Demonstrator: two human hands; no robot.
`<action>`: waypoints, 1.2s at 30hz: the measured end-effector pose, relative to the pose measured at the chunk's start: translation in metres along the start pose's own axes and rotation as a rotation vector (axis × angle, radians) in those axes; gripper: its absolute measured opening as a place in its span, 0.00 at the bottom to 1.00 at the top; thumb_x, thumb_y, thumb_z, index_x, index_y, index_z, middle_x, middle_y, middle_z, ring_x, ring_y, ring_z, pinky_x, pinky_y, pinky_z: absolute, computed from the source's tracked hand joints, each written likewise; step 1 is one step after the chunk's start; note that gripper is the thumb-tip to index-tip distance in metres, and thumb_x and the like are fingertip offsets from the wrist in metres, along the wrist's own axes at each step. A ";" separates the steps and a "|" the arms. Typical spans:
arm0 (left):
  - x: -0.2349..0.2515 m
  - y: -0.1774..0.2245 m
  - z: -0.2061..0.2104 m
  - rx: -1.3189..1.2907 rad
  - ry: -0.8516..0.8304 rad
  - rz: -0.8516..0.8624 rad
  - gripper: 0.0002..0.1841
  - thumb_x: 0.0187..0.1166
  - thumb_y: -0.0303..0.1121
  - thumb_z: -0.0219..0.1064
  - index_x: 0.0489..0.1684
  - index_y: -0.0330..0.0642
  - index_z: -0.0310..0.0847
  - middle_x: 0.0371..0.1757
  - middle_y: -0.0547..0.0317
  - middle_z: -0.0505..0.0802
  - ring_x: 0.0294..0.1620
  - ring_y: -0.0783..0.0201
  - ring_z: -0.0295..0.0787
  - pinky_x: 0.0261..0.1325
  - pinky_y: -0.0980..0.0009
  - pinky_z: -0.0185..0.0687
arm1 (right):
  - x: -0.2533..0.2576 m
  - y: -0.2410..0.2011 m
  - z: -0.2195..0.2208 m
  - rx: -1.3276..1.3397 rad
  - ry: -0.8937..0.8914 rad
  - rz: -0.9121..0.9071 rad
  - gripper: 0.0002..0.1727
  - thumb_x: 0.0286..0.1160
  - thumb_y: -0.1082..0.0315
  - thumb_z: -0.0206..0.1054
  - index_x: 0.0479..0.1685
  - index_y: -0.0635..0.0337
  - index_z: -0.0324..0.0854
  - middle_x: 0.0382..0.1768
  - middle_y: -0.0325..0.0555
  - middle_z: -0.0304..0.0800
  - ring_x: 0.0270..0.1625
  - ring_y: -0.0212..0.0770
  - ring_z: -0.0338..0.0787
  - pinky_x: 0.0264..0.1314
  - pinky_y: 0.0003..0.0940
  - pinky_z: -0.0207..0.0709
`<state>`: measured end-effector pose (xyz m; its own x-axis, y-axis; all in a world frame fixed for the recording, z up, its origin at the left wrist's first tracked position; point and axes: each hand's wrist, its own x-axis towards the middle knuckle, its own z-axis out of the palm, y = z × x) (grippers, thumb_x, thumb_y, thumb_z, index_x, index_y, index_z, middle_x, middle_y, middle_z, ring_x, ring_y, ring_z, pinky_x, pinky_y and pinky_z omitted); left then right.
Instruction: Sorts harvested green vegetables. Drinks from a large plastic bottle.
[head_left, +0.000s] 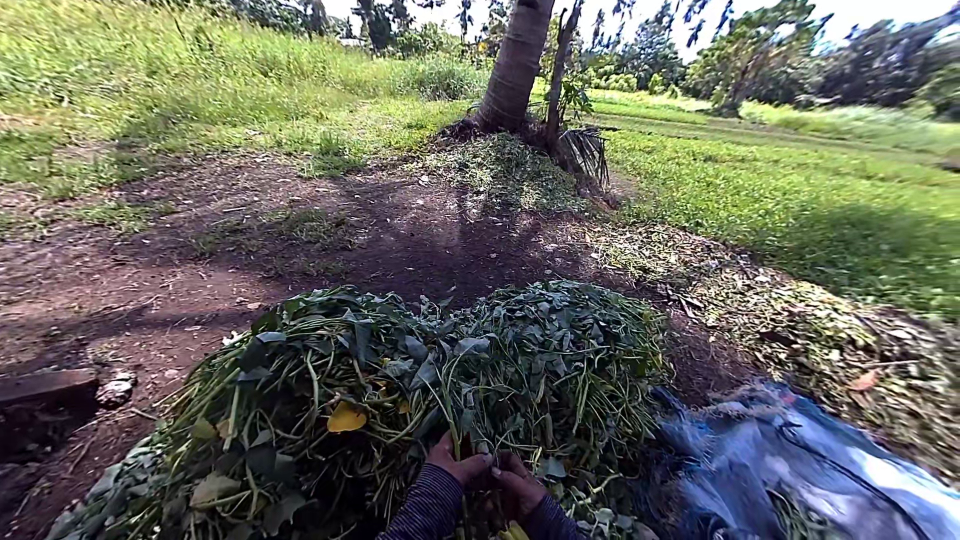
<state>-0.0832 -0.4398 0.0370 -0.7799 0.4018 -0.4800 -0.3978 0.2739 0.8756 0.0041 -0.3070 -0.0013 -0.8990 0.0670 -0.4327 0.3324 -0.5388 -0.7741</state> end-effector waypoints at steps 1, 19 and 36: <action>0.000 0.000 0.000 -0.017 -0.011 -0.006 0.35 0.67 0.23 0.81 0.76 0.32 0.69 0.49 0.44 0.91 0.36 0.59 0.92 0.40 0.64 0.89 | 0.005 0.002 -0.002 0.076 0.013 0.037 0.10 0.87 0.73 0.43 0.60 0.58 0.63 0.30 0.42 0.87 0.21 0.36 0.86 0.22 0.29 0.81; 0.006 -0.008 0.008 -0.135 -0.039 0.056 0.29 0.68 0.21 0.77 0.71 0.35 0.72 0.47 0.46 0.93 0.37 0.58 0.95 0.39 0.62 0.93 | 0.024 0.002 0.007 0.218 0.391 0.081 0.15 0.96 0.66 0.44 0.69 0.66 0.65 0.36 0.51 0.81 0.29 0.43 0.85 0.32 0.40 0.83; -0.004 -0.001 0.001 -0.081 -0.045 0.023 0.15 0.71 0.24 0.78 0.54 0.34 0.85 0.46 0.51 0.95 0.42 0.63 0.94 0.49 0.65 0.91 | 0.003 -0.015 0.032 0.150 0.404 0.081 0.23 0.93 0.55 0.53 0.74 0.64 0.72 0.54 0.60 0.86 0.47 0.50 0.89 0.51 0.48 0.84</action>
<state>-0.0793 -0.4405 0.0377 -0.7676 0.4465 -0.4598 -0.4191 0.1930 0.8872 -0.0131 -0.3254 0.0236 -0.6781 0.3260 -0.6586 0.3256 -0.6702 -0.6670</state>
